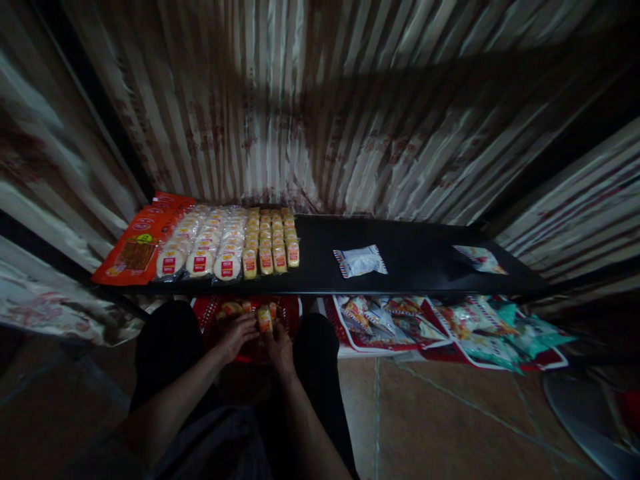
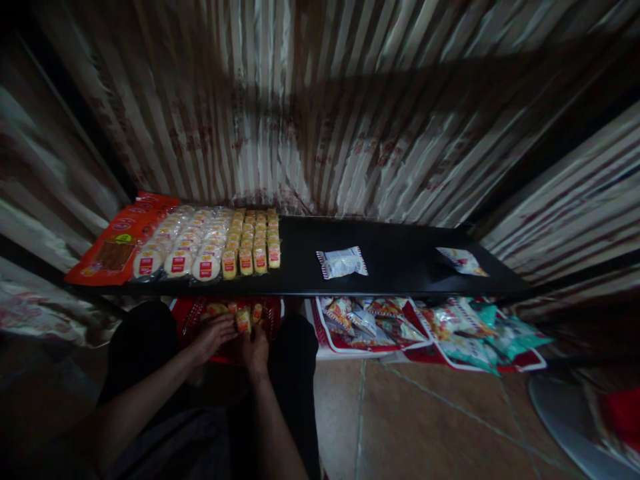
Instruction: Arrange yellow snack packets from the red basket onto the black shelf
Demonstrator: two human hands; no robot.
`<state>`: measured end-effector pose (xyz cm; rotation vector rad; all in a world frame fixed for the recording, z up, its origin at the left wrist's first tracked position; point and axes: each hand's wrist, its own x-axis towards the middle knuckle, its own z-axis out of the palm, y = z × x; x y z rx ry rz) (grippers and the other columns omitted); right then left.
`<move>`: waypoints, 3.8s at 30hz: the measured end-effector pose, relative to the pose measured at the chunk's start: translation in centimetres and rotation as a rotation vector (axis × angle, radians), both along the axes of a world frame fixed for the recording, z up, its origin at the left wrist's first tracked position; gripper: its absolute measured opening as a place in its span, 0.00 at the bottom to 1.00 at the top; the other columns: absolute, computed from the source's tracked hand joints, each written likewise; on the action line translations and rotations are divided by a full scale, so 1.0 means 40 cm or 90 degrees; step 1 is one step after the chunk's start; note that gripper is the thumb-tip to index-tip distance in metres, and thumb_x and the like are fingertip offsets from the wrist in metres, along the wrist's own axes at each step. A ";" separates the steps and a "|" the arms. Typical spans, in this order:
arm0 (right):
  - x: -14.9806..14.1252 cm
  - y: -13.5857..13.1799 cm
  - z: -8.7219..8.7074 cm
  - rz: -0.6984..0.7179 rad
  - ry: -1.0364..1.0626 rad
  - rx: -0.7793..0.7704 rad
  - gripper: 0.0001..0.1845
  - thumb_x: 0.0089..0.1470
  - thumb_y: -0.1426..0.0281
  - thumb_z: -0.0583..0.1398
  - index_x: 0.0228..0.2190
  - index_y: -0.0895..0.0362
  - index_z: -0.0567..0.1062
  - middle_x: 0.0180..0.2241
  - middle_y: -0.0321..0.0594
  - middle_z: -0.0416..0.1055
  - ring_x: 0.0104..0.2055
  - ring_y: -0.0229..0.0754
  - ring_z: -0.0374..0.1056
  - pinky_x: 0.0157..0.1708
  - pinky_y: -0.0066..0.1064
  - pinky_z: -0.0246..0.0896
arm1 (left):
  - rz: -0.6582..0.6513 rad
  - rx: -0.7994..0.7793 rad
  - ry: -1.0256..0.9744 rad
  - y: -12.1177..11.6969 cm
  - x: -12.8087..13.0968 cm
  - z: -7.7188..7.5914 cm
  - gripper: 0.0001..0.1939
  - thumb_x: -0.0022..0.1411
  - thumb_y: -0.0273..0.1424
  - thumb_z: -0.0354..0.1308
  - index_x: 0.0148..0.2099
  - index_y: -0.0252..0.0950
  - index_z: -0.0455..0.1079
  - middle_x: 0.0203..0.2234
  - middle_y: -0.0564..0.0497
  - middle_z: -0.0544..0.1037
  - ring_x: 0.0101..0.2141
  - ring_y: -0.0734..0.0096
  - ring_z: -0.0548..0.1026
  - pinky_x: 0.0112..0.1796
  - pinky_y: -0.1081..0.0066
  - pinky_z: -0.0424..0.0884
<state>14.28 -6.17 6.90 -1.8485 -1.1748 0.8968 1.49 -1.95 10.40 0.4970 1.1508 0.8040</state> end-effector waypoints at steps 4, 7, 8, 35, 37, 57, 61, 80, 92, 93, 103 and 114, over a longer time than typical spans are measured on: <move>0.014 -0.004 0.024 -0.021 -0.047 0.036 0.20 0.52 0.66 0.53 0.43 0.59 0.75 0.41 0.49 0.75 0.44 0.49 0.70 0.47 0.36 0.62 | -0.008 0.042 0.015 -0.002 0.023 0.036 0.08 0.54 0.22 0.56 0.38 0.33 0.71 0.31 0.48 0.78 0.31 0.71 0.76 0.39 0.69 0.72; 0.026 -0.007 0.044 -0.025 -0.073 0.074 0.20 0.53 0.64 0.53 0.44 0.59 0.75 0.40 0.50 0.74 0.43 0.49 0.69 0.45 0.38 0.63 | 0.015 0.067 0.015 -0.001 0.040 0.054 0.08 0.51 0.22 0.58 0.37 0.33 0.71 0.33 0.48 0.77 0.34 0.69 0.76 0.38 0.69 0.72; 0.029 -0.007 0.051 -0.027 -0.084 0.090 0.21 0.54 0.63 0.53 0.44 0.59 0.75 0.40 0.50 0.74 0.43 0.49 0.69 0.45 0.38 0.62 | 0.023 0.074 0.018 0.000 0.045 0.059 0.08 0.50 0.22 0.59 0.36 0.33 0.71 0.34 0.48 0.77 0.35 0.69 0.76 0.38 0.69 0.72; 0.175 0.119 0.230 -0.040 -0.136 0.201 0.23 0.56 0.59 0.51 0.45 0.59 0.74 0.39 0.47 0.74 0.40 0.44 0.68 0.43 0.34 0.62 | -0.048 0.309 0.060 0.102 0.197 0.218 0.15 0.49 0.23 0.58 0.42 0.35 0.75 0.38 0.48 0.80 0.38 0.68 0.75 0.38 0.74 0.69; 0.184 0.140 0.242 -0.044 -0.154 0.203 0.24 0.56 0.59 0.50 0.46 0.60 0.74 0.39 0.47 0.73 0.39 0.44 0.68 0.41 0.33 0.62 | -0.040 0.326 0.069 0.117 0.210 0.223 0.16 0.49 0.23 0.58 0.43 0.35 0.75 0.40 0.48 0.79 0.39 0.68 0.74 0.38 0.74 0.69; 0.222 0.256 0.258 -0.024 -0.263 0.146 0.23 0.58 0.61 0.49 0.45 0.61 0.76 0.37 0.48 0.74 0.38 0.44 0.68 0.39 0.31 0.59 | -0.018 0.308 0.068 0.173 0.259 0.218 0.17 0.52 0.21 0.56 0.46 0.34 0.73 0.43 0.44 0.78 0.42 0.65 0.75 0.36 0.73 0.71; 0.222 0.268 0.257 -0.030 -0.256 0.140 0.24 0.59 0.61 0.49 0.46 0.60 0.75 0.37 0.48 0.74 0.38 0.44 0.68 0.39 0.31 0.59 | -0.017 0.315 0.072 0.182 0.266 0.220 0.18 0.52 0.20 0.55 0.46 0.34 0.73 0.43 0.44 0.79 0.43 0.64 0.75 0.37 0.72 0.72; 0.212 0.291 0.268 -0.026 -0.354 0.068 0.20 0.61 0.63 0.50 0.47 0.57 0.75 0.38 0.46 0.72 0.41 0.44 0.67 0.40 0.30 0.58 | -0.100 0.562 0.473 0.195 0.266 0.205 0.22 0.54 0.16 0.49 0.47 0.34 0.73 0.48 0.46 0.77 0.51 0.67 0.73 0.56 0.63 0.66; 0.213 0.298 0.256 -0.043 -0.320 0.118 0.20 0.60 0.64 0.50 0.46 0.59 0.74 0.39 0.47 0.73 0.41 0.45 0.69 0.41 0.32 0.60 | -0.193 0.818 0.772 0.177 0.238 0.189 0.25 0.55 0.18 0.47 0.54 0.31 0.70 0.54 0.48 0.73 0.61 0.57 0.58 0.59 0.55 0.59; 0.213 0.299 0.253 -0.042 -0.317 0.126 0.20 0.60 0.64 0.50 0.46 0.59 0.74 0.39 0.47 0.73 0.41 0.45 0.68 0.41 0.32 0.60 | -0.205 0.822 0.780 0.177 0.238 0.187 0.25 0.55 0.19 0.47 0.55 0.31 0.70 0.54 0.48 0.72 0.61 0.56 0.57 0.59 0.54 0.59; 0.208 0.303 0.245 -0.039 -0.314 0.170 0.16 0.59 0.66 0.50 0.42 0.60 0.72 0.39 0.47 0.74 0.40 0.46 0.69 0.41 0.33 0.60 | -0.222 0.847 0.814 0.176 0.233 0.169 0.25 0.57 0.20 0.46 0.57 0.31 0.67 0.57 0.46 0.69 0.63 0.55 0.55 0.59 0.52 0.57; 0.194 0.303 0.242 -0.079 -0.312 0.171 0.13 0.58 0.65 0.51 0.41 0.59 0.68 0.38 0.47 0.74 0.40 0.47 0.69 0.41 0.35 0.59 | -0.197 0.918 0.847 0.187 0.218 0.140 0.26 0.56 0.20 0.47 0.57 0.28 0.66 0.56 0.43 0.70 0.62 0.56 0.57 0.60 0.51 0.56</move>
